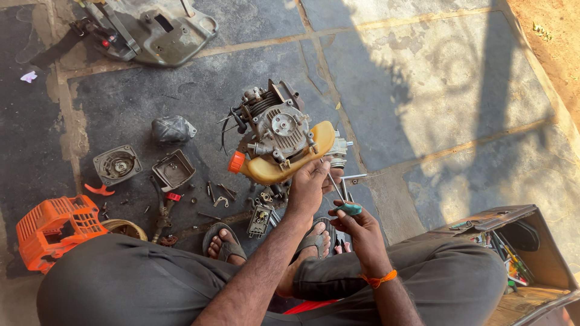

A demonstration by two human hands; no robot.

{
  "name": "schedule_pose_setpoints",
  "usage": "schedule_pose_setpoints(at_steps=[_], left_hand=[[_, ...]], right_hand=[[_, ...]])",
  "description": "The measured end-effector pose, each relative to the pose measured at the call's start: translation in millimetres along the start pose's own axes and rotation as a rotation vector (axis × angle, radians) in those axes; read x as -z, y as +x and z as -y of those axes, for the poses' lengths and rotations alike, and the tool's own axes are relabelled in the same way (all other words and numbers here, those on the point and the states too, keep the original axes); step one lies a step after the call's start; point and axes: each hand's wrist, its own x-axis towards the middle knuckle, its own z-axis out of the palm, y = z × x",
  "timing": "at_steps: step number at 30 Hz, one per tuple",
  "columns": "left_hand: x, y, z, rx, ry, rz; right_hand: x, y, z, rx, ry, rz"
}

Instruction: The person uses a screwdriver to loosen and remove screws from the top cover of a small engine. They then lift off the cover and set it aside, exposing the internal components.

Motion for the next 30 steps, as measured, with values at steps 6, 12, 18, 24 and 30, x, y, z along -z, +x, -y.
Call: schedule_pose_setpoints(at_steps=[6, 12, 18, 24, 30], left_hand=[[-3.5, -3.9, -1.7, -0.024, 0.014, -0.012], [0.4, -9.5, 5.4, -0.061, 0.232, -0.135], [-3.7, -27.5, 26.3, 0.076, 0.267, -0.133], [11.7, -36.3, 41.5, 0.114, 0.207, -0.12], [25.2, -38.7, 38.4, 0.126, 0.071, -0.144]], right_hand=[[-4.6, -7.9, 13.2, -0.013, -0.095, 0.042], [-21.0, 2.5, 44.1, 0.27, -0.289, -0.223], [-67.5, 36.8, 87.6, 0.359, -0.621, -0.289], [-104.4, 51.3, 102.3, 0.494, -0.849, -0.329], [-107.3, 53.1, 94.6, 0.449, -0.849, -0.352]])
